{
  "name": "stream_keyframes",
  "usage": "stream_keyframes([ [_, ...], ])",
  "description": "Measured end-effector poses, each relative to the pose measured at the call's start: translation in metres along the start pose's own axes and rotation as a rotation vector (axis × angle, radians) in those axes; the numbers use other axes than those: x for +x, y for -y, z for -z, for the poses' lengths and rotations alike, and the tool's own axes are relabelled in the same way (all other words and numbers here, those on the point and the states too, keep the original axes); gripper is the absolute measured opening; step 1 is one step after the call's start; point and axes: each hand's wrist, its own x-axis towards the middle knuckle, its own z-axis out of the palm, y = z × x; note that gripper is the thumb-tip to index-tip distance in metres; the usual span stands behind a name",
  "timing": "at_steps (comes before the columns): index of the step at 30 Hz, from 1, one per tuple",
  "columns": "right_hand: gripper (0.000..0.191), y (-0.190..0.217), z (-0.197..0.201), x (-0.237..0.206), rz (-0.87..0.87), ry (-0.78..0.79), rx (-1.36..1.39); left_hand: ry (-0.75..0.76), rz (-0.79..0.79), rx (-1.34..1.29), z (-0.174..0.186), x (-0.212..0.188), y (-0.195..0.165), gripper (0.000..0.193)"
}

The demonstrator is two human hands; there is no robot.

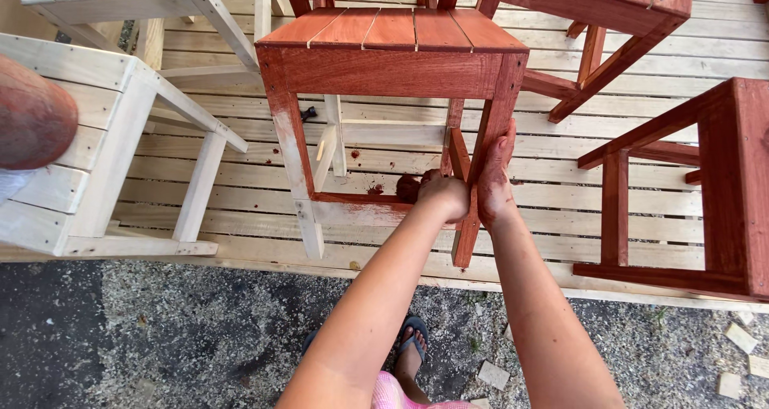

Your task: The person applies a reddish wood stain by hand to unfinished wooden stools, rubbing the stain into the legs, rails and seat edges with a cloth pad. They work over one stool at a time, coating the remaining bare wood surfaces while steadying the stool with the other hand.

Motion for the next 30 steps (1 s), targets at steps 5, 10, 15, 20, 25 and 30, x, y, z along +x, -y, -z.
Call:
stream_keyframes([
  [5,0.093,0.007,-0.003,-0.003,-0.029,0.001,0.004,0.122,-0.054,-0.019,0.004,-0.007,0.001,0.047],
  [10,0.093,0.013,-0.003,-0.005,-0.014,0.053,0.051,0.284,-0.044,-0.486,0.029,-0.007,0.029,0.049],
  [15,0.089,0.012,-0.001,-0.004,-0.009,0.068,0.11,0.047,0.064,-0.399,0.021,-0.003,0.016,0.038],
  [20,0.084,0.008,-0.004,-0.006,-0.014,0.048,0.144,-0.006,0.028,-0.016,-0.003,-0.002,-0.014,0.038],
  [25,0.082,0.015,0.003,-0.001,-0.125,0.048,0.174,0.08,-0.056,-0.042,0.004,-0.013,-0.01,0.042],
  [30,0.079,0.02,0.028,-0.034,-0.083,-0.161,0.155,0.247,-0.234,-0.642,0.031,-0.04,0.016,0.047],
])
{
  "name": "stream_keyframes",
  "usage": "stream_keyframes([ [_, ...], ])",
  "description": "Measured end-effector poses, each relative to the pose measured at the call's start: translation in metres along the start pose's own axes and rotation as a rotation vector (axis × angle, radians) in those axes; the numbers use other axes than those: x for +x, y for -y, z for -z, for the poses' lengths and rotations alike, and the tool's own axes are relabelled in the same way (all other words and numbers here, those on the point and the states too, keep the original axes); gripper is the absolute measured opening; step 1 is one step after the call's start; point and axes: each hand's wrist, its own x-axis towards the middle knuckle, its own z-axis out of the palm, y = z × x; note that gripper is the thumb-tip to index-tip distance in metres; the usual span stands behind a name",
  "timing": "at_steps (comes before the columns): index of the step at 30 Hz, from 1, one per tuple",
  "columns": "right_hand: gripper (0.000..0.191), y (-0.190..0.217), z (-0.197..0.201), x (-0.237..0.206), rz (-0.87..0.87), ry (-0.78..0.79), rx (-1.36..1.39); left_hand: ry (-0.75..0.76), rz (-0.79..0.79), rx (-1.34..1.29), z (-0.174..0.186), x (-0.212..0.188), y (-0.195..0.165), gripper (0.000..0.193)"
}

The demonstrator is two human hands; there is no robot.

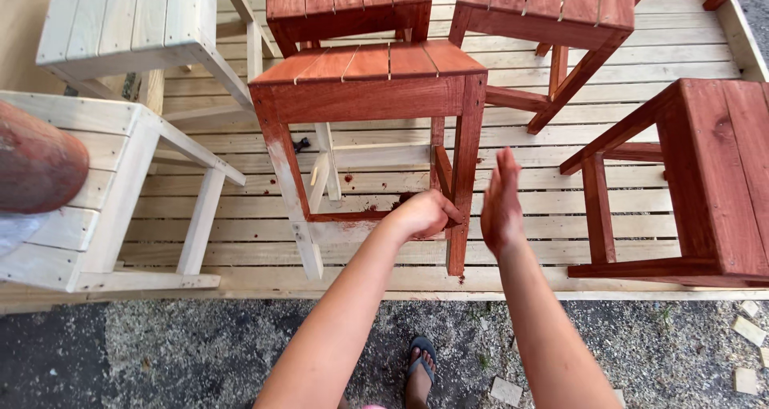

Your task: The person applies a reddish wood stain by hand to unfinished wooden stools, rubbing the stain into the legs, rails and seat edges with a cloth pad. They work over one stool at a time, coating the remaining bare wood surfaces while steadying the stool with the other hand.

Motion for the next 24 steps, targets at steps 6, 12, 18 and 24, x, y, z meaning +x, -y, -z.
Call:
stream_keyframes([
  [6,0.083,-0.021,-0.011,-0.082,-0.113,-0.053,0.137,0.244,-0.414,-0.963,0.005,-0.046,-0.019,0.043],
  [12,0.081,0.026,-0.044,-0.111,-0.288,-0.147,0.85,-0.065,-0.768,-0.532,-0.037,-0.05,-0.053,0.039],
  [18,0.037,0.079,-0.05,-0.073,-0.081,0.035,0.41,-0.825,-0.657,-0.389,0.004,-0.085,0.026,0.029],
  [24,0.049,0.133,-0.057,0.02,0.575,-0.101,0.11,-1.718,-0.305,0.222,0.08,-0.127,0.144,0.033],
])
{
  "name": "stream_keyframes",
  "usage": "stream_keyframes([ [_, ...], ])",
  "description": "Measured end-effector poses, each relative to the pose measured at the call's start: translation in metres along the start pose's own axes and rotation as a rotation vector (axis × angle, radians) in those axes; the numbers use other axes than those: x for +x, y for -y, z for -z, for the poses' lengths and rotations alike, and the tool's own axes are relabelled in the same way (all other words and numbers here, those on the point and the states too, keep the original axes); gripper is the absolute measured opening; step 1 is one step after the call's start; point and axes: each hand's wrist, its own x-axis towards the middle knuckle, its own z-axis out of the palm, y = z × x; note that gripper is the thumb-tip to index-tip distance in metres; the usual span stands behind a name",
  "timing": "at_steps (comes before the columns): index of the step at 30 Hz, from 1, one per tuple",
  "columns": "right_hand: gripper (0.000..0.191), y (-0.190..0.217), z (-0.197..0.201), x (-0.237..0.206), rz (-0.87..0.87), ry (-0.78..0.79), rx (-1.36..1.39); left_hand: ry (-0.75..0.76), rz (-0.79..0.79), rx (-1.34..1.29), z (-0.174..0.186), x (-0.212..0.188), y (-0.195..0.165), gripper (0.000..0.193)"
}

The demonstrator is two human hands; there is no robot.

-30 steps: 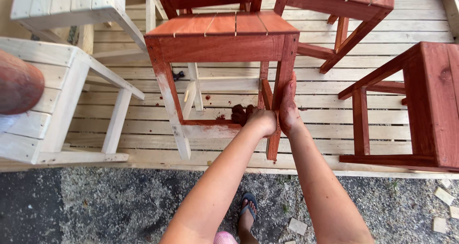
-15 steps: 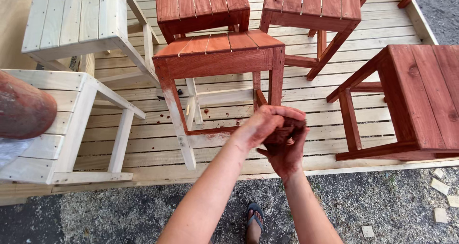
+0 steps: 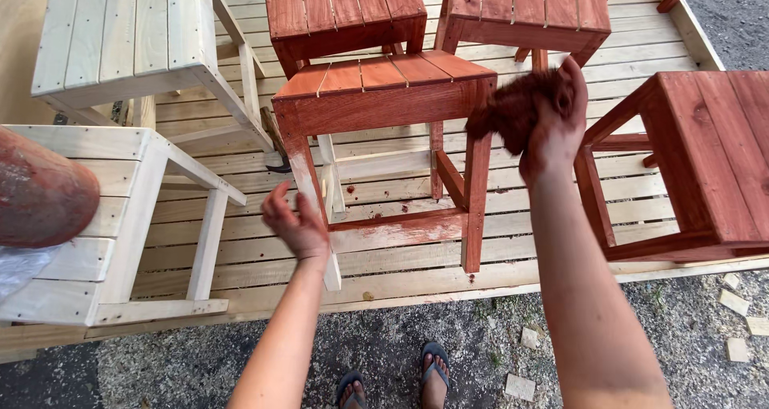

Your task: The person applies a reddish wood stain by hand to unfinished wooden stools, rubbing the stain into the legs, rails and seat edges with a cloth pad. They work over one stool at a time, coating the remaining bare wood surfaces while steadying the stool with the other hand.

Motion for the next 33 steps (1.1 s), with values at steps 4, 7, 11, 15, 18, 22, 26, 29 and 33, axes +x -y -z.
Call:
stream_keyframes([
  [4,0.02,-0.044,-0.018,0.034,0.098,0.035,-0.783,0.048,0.297,0.169,-0.003,-0.008,0.047,0.036],
  [7,0.021,-0.079,-0.009,0.0,0.175,-0.007,-1.201,0.1,0.353,0.22,-0.02,-0.017,0.056,0.039],
  [11,0.023,-0.102,0.015,-0.059,0.357,-0.04,-1.381,0.13,0.341,0.149,-0.038,-0.024,0.057,0.04],
  [15,0.018,-0.112,0.044,-0.117,0.31,-0.059,-1.315,0.076,0.295,-0.027,-0.043,-0.028,0.062,0.046],
  [18,0.015,-0.127,0.068,-0.152,0.259,-0.112,-1.317,0.076,0.203,-0.135,-0.043,-0.031,0.068,0.048],
  [22,0.019,-0.149,0.101,-0.197,0.178,-0.22,-1.294,0.062,0.189,-0.202,-0.046,-0.035,0.075,0.048],
  [26,0.029,-0.158,0.137,-0.26,-0.13,-0.283,-1.363,0.062,0.234,-0.234,-0.048,-0.038,0.079,0.048],
  [29,0.031,-0.159,0.15,-0.282,-0.32,-0.406,-1.409,0.051,0.209,-0.263,-0.049,-0.038,0.079,0.048],
  [33,0.038,-0.145,0.154,-0.282,-0.314,-0.603,-1.01,0.116,0.175,-0.268,-0.045,-0.035,0.076,0.05],
])
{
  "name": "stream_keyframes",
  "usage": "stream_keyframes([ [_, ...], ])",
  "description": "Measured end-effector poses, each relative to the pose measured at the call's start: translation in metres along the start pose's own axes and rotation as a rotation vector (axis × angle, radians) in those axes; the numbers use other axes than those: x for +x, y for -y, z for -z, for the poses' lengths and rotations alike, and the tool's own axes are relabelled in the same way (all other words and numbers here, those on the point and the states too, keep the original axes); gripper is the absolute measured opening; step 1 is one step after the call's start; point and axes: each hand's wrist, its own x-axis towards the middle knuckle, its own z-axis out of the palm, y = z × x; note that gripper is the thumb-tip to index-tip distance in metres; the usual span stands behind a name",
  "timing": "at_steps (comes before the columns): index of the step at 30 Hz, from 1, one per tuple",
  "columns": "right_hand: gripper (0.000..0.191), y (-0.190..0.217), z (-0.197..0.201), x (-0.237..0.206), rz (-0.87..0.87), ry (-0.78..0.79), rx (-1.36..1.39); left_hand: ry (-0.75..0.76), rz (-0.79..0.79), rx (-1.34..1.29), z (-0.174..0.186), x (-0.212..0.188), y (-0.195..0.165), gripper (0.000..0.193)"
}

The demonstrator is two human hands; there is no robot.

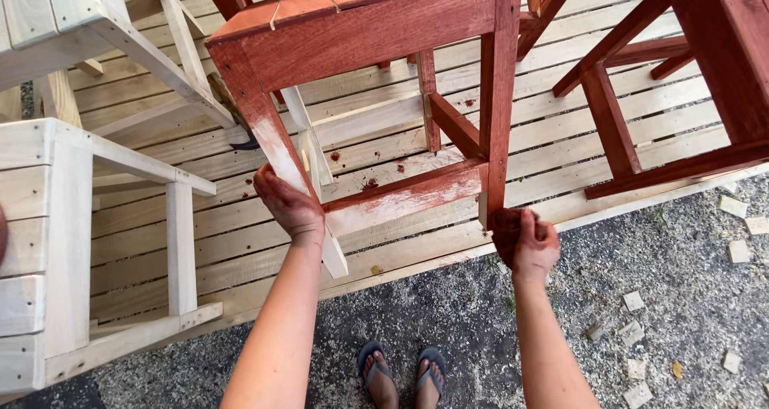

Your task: The person applies a reddish wood stain by hand to unfinished wooden stools, rubbing the stain into the legs, rails and seat edges with a cloth pad. They work over one stool at a time, coating the remaining bare wood surfaces while steadying the stool with the other hand.

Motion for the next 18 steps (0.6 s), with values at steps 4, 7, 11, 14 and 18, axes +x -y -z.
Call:
stream_keyframes([
  [4,0.019,0.057,0.009,0.007,-0.025,0.157,0.644,0.056,-0.034,0.118,0.005,0.003,-0.006,0.057],
  [7,0.028,0.101,-0.018,0.005,0.023,0.195,0.81,0.071,-0.021,0.164,0.006,0.005,-0.01,0.062],
  [11,0.032,0.118,-0.067,-0.001,0.262,-0.016,0.39,0.071,-0.096,0.082,0.006,0.006,-0.01,0.063],
  [14,0.037,0.1,-0.087,-0.011,0.412,-0.119,0.114,0.102,-0.137,0.043,0.007,0.005,-0.006,0.063],
  [18,0.039,0.075,-0.101,-0.021,0.441,-0.126,0.121,0.09,-0.025,-0.092,0.007,0.002,-0.001,0.059],
])
